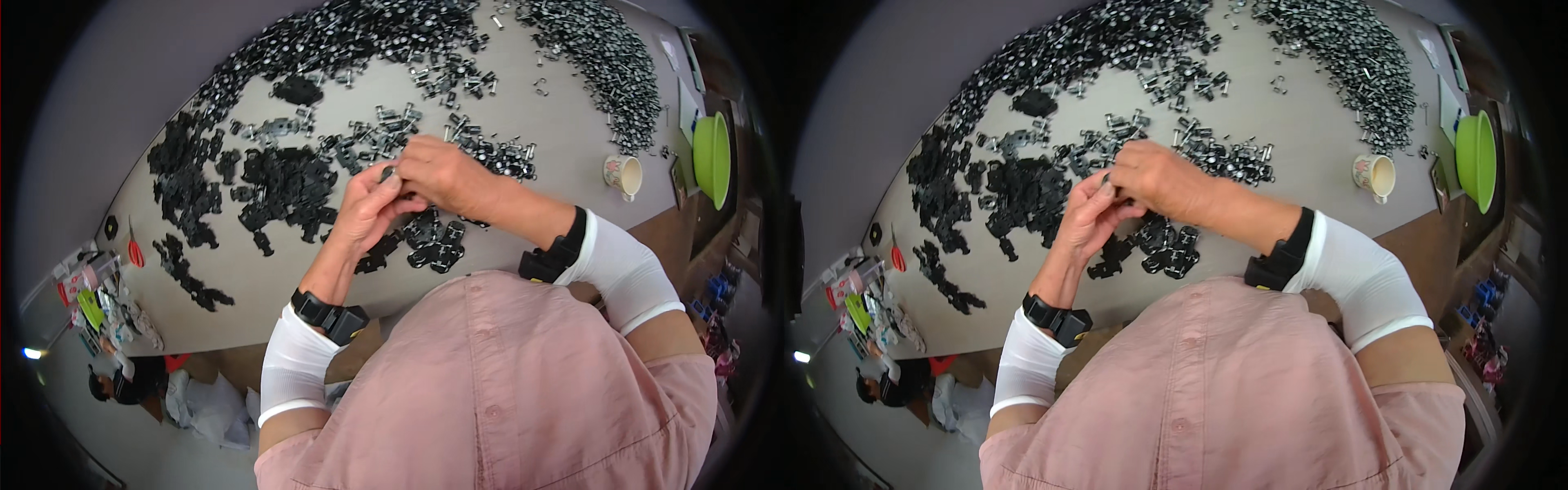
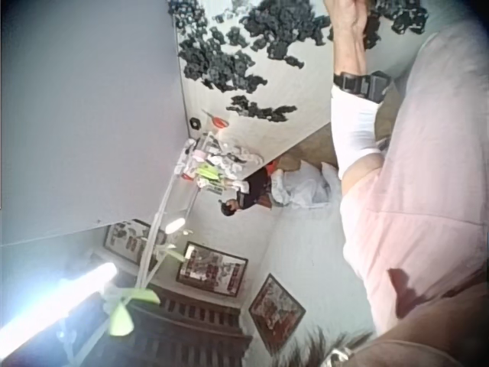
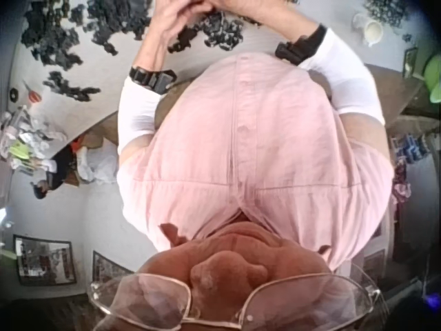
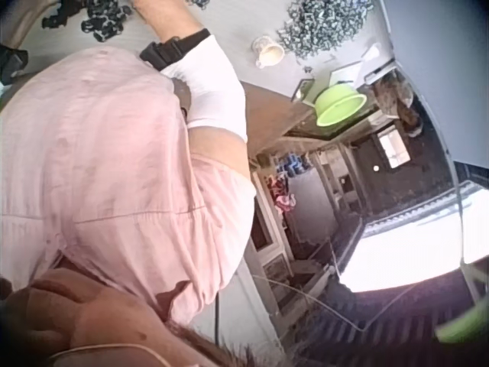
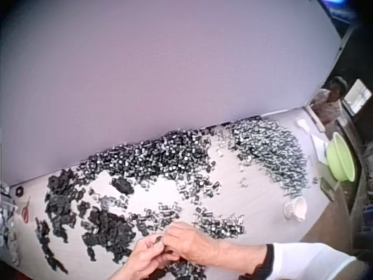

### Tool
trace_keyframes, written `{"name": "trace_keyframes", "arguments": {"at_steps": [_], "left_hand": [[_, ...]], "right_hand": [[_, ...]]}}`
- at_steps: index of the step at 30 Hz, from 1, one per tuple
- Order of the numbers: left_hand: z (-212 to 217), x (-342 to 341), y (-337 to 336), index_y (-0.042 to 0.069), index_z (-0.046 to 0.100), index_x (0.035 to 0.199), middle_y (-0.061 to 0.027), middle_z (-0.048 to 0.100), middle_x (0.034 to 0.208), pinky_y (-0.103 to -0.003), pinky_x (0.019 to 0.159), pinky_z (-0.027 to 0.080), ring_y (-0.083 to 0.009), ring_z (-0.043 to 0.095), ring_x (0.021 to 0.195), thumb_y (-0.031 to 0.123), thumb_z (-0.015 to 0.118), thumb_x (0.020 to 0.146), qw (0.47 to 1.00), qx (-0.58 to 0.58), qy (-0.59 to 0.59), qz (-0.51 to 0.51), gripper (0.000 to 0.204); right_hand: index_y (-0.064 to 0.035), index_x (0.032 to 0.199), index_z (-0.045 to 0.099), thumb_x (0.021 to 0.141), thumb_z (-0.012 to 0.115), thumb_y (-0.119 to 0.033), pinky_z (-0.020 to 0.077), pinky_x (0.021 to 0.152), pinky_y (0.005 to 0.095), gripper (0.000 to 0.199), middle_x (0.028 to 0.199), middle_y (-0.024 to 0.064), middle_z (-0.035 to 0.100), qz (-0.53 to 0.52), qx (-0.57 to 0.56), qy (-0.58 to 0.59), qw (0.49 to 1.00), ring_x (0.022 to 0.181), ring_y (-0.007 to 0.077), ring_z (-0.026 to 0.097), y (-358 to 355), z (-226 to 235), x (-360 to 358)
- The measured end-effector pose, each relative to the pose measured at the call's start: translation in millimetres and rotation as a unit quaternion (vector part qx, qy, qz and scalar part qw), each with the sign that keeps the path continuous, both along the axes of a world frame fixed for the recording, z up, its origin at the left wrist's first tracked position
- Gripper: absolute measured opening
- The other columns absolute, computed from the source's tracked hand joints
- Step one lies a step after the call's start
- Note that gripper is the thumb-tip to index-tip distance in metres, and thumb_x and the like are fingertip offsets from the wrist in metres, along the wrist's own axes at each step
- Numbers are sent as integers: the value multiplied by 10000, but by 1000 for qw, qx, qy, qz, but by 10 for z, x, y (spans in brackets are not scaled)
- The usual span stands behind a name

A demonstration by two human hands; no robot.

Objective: Assembling small black and silver mechanical or electrical components on a table.

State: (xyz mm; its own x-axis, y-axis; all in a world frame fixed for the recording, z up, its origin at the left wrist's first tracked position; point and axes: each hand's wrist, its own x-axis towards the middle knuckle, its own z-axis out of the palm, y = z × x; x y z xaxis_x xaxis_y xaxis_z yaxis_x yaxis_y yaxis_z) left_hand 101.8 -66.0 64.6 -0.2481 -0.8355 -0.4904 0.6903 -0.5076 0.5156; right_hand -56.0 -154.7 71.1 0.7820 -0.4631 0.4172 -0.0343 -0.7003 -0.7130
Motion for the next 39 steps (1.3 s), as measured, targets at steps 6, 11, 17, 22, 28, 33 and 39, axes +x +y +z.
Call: {"name": "trace_keyframes", "arguments": {"at_steps": [6, 11, 17, 22, 28, 33, 39], "left_hand": [[-90, -26, 88, -80, 544, 1074, -167, 626, 953, -335, 746, 580, -264, 673, 790, 56, 501, 925, 996, 37, -78, -22, 206], [-220, -8, 156, -59, 544, 1024, -157, 637, 863, -318, 650, 582, -251, 680, 682, 62, 520, 917, 986, 36, -164, 24, 162], [-250, -18, 123, -23, 541, 1000, -147, 627, 845, -299, 636, 586, -272, 683, 722, 77, 552, 914, 984, 31, -147, 101, 132], [-108, -76, 60, 8, 532, 957, -79, 598, 818, -325, 712, 603, -325, 671, 849, 18, 579, 877, 989, 58, -106, 90, 93], [-246, -33, 59, 6, 535, 927, -100, 613, 856, -328, 730, 600, -268, 662, 783, -31, 592, 849, 986, 82, -59, 130, 103], [-252, -127, 38, -18, 586, 978, -106, 623, 863, -255, 616, 565, -174, 645, 711, -13, 629, 837, 975, 105, -151, 126, 148], [-165, -172, 47, -44, 582, 962, -117, 627, 832, -252, 617, 561, -168, 640, 687, -11, 643, 828, 966, 110, -195, 130, 150]], "right_hand": [[-11, 1019, 525, 593, 810, -259, 476, 772, 396, 569, 1039, 134, 480, -47, 110, 96, 988, 927, 331, 533, -73, 78, -114], [-5, 923, 617, 719, 703, -58, 487, 667, 327, 227, 851, 114, 589, -292, 22, 150, 944, 737, 231, 581, -864, -304, -981], [-2, 997, 619, 730, 709, -70, 489, 642, 329, 290, 837, 121, 599, -296, 23, 221, 929, 711, 241, 590, -890, -494, -1187], [-4, 993, 589, 720, 737, -134, 487, 663, 354, 336, 842, 127, 597, -301, 28, 227, 926, 737, 264, 591, -967, -635, -1083], [-8, 922, 535, 670, 783, -140, 497, 661, 313, 377, 822, 114, 569, -248, 94, 303, 915, 710, 247, 572, -903, -299, -953], [-33, 903, 514, 623, 778, -97, 468, 692, 364, 390, 849, 99, 529, -42, 131, 173, 975, 784, 268, 557, -324, 1, -406], [-38, 916, 529, 637, 785, -114, 476, 667, 391, 387, 893, 104, 571, -31, 122, 218, 968, 803, 314, 584, -83, 63, -136]]}}
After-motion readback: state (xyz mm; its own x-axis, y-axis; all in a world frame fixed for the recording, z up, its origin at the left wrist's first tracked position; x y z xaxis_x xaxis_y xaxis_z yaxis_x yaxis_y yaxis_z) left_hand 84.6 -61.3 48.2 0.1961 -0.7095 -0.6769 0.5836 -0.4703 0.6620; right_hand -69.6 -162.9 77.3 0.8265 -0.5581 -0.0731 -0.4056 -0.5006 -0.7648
